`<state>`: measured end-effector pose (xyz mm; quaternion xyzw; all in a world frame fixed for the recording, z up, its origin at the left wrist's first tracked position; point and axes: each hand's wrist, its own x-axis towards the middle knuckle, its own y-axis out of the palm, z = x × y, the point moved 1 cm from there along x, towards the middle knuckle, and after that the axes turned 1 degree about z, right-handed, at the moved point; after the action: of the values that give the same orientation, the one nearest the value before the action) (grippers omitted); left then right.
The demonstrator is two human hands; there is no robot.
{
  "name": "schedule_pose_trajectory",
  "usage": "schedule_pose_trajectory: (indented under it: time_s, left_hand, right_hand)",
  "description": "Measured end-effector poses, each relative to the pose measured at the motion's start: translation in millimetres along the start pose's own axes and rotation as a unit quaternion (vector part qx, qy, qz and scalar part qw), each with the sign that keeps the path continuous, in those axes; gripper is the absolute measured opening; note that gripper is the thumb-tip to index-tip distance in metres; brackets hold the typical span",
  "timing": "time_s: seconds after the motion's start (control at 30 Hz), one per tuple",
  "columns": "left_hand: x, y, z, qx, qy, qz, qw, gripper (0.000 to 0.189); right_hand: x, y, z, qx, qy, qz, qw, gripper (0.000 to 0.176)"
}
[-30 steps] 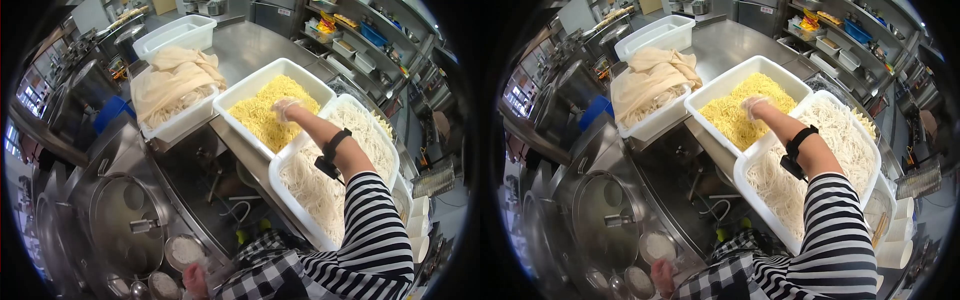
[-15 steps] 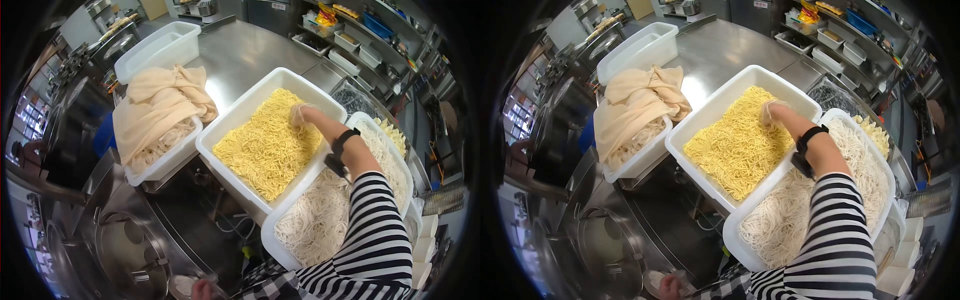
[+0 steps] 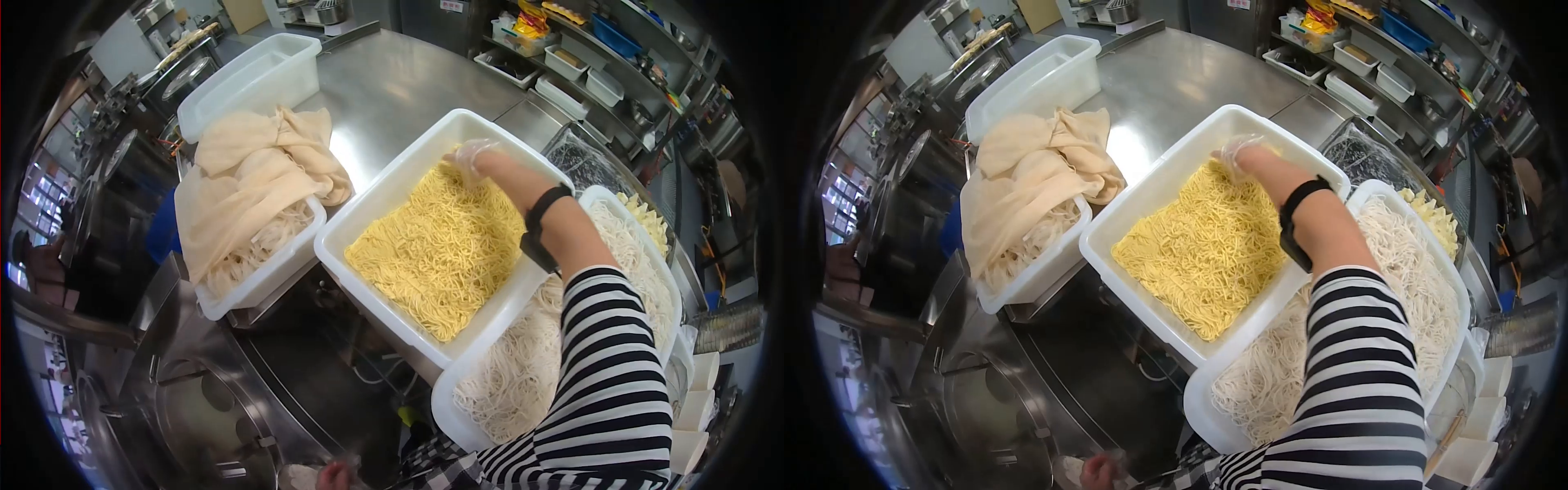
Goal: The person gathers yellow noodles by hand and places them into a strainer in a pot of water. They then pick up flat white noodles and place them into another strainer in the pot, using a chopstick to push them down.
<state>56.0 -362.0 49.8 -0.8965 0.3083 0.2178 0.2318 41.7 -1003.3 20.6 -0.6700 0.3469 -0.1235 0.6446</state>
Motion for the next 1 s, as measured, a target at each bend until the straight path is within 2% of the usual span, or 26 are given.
schedule_pose_trajectory:
  time_s: [0.07, 0.13, 0.17, 0.2, 0.23, 0.3, 0.33, 0.37, 0.4, 0.43, 0.47, 0.5, 0.53, 0.6, 0.63, 0.67, 0.73, 0.77, 0.8, 0.83, 0.87, 0.9, 0.97, 1.0]
  left_hand:
    - [0, -2, -1, 0.01, -0.058, -0.013, 0.998, 0.021]
    - [1, -5, 8, 0.013, -0.045, -0.016, 0.999, 0.02]
    - [2, -7, 14, 0.014, -0.031, -0.015, 0.999, 0.02]
    - [6, -9, 19, 0.013, -0.033, -0.011, 0.999, 0.02]
    - [12, -12, 24, 0.006, -0.012, 0.008, 1.0, 0.02]
    - [19, -16, 28, -0.008, 0.012, 0.027, 1.0, 0.02]
    - [24, -17, 28, -0.067, -0.033, 0.017, 0.997, 0.02]
    - [26, -17, 27, -0.124, -0.078, 0.008, 0.989, 0.02]
    - [27, -17, 23, -0.125, -0.078, 0.009, 0.989, 0.02]
    - [26, -17, 17, -0.12, -0.085, 0.0, 0.989, 0.021]
    - [26, -18, 15, -0.114, -0.091, -0.01, 0.989, 0.021]
    - [26, -20, 18, -0.113, -0.09, -0.01, 0.989, 0.021]
    - [26, -22, 23, -0.116, -0.068, 0.016, 0.991, 0.021]
    - [26, -23, 27, -0.115, -0.043, 0.037, 0.992, 0.022]
    - [26, -21, 28, -0.109, -0.031, 0.031, 0.993, 0.022]
    - [25, -19, 29, -0.104, -0.02, 0.024, 0.994, 0.023]
    - [23, -17, 16, -0.093, -0.016, 0.023, 0.995, 0.025]
    - [23, -15, 7, -0.082, -0.012, 0.024, 0.996, 0.027]
    - [26, -13, -9, -0.083, -0.011, 0.024, 0.996, 0.027]
    - [32, -12, -31, -0.033, 0.029, 0.018, 0.999, 0.02]
    - [40, -13, -49, 0.016, 0.07, 0.011, 0.997, 0.014]
    - [49, -16, -59, -0.027, 0.086, 0.036, 0.995, 0.015]
    - [61, -13, -96, -0.065, 0.142, 0.103, 0.982, 0.018]
    - [66, -6, -130, -0.059, 0.184, 0.146, 0.97, 0.018]
  right_hand:
    - [9, 9, 15, -0.032, 0.022, 0.011, 0.999, 0.049]
    - [14, 10, 21, -0.067, 0.045, 0.031, 0.996, 0.047]
    - [16, 10, 21, -0.08, -0.012, 0.184, 0.98, 0.049]
    - [13, 8, 20, -0.09, -0.067, 0.332, 0.937, 0.053]
    - [-4, 6, 22, -0.094, -0.063, 0.333, 0.936, 0.053]
    - [-51, 5, 26, -0.089, -0.151, 0.246, 0.953, 0.045]
    - [-61, 1, 21, -0.093, -0.149, 0.245, 0.954, 0.045]
    - [-70, -1, 15, -0.09, -0.139, 0.295, 0.941, 0.046]
    - [-78, -5, 11, -0.084, -0.129, 0.345, 0.926, 0.048]
    - [-84, -23, 9, -0.083, -0.127, 0.346, 0.926, 0.048]
    - [-88, -50, 6, 0.04, -0.048, 0.395, 0.917, 0.051]
    - [-89, -63, 3, 0.161, 0.03, 0.433, 0.886, 0.054]
    - [-87, -57, 1, 0.162, 0.029, 0.432, 0.887, 0.054]
    - [-76, -32, -5, 0.0, 0.046, 0.21, 0.977, 0.061]
    - [-80, -16, 7, -0.019, 0.064, 0.124, 0.99, 0.064]
    - [-66, -6, 2, -0.018, 0.062, 0.121, 0.99, 0.064]
    - [-56, -13, 0, 0.075, 0.047, 0.143, 0.986, 0.063]
    - [-60, -19, -12, 0.091, 0.044, 0.092, 0.991, 0.051]
    - [-62, -18, -29, 0.214, 0.099, 0.049, 0.971, 0.045]
    - [-65, -20, -48, 0.332, 0.153, 0.004, 0.931, 0.039]
    - [-77, -36, -57, 0.374, 0.136, -0.006, 0.917, 0.031]
    - [-101, -66, -60, 0.416, 0.118, -0.017, 0.902, 0.023]
    - [-146, -111, -54, 0.559, 0.108, -0.092, 0.817, 0.02]
    - [-151, -116, -63, 0.561, 0.11, -0.097, 0.815, 0.02]
